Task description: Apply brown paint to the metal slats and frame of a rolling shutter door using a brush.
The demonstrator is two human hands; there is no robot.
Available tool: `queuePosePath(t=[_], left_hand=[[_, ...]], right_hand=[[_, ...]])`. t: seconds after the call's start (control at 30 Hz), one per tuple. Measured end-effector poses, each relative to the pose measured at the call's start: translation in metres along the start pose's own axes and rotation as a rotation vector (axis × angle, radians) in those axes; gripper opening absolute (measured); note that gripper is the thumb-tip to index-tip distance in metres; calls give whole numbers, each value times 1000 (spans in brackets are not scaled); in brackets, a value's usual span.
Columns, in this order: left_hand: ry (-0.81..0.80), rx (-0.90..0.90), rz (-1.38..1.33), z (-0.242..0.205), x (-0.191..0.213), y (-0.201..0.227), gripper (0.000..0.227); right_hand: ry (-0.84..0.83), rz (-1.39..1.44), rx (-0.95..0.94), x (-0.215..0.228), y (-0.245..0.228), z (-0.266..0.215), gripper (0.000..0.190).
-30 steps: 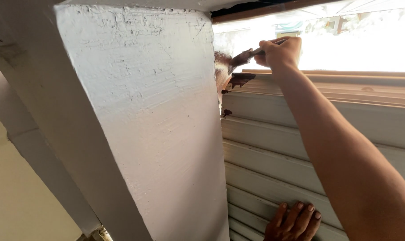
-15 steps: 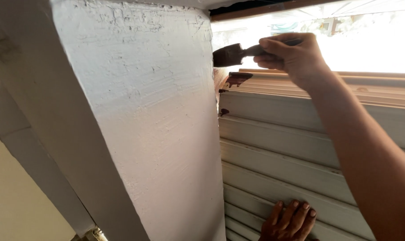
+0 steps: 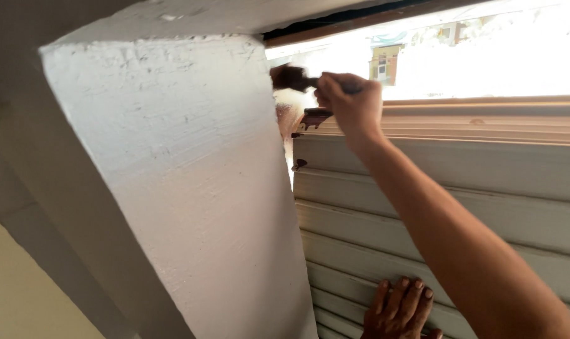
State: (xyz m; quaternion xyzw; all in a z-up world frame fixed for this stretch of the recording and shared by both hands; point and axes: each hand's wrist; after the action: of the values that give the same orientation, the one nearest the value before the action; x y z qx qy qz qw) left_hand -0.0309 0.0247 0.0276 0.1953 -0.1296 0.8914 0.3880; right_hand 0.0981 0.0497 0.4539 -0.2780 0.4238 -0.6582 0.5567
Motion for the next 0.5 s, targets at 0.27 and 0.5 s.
queuePosePath(t=[0.27, 0.5], left_hand=[[76, -10, -80, 5, -9, 1, 70], [216, -60, -112, 13, -15, -2, 67]], right_hand=[[-417, -313, 456, 63, 10, -55, 20], [-217, -281, 230, 161, -19, -135, 19]])
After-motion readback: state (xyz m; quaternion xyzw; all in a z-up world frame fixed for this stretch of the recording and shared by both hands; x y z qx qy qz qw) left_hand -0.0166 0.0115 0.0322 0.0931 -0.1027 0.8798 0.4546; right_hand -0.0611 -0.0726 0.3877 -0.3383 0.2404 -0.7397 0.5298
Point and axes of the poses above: each hand's wrist, its own z-axis towards the middle knuckle, its own x-axis out of the back of the hand, y = z × x, and after that the axes turned 7 degrees about -z, right-handed
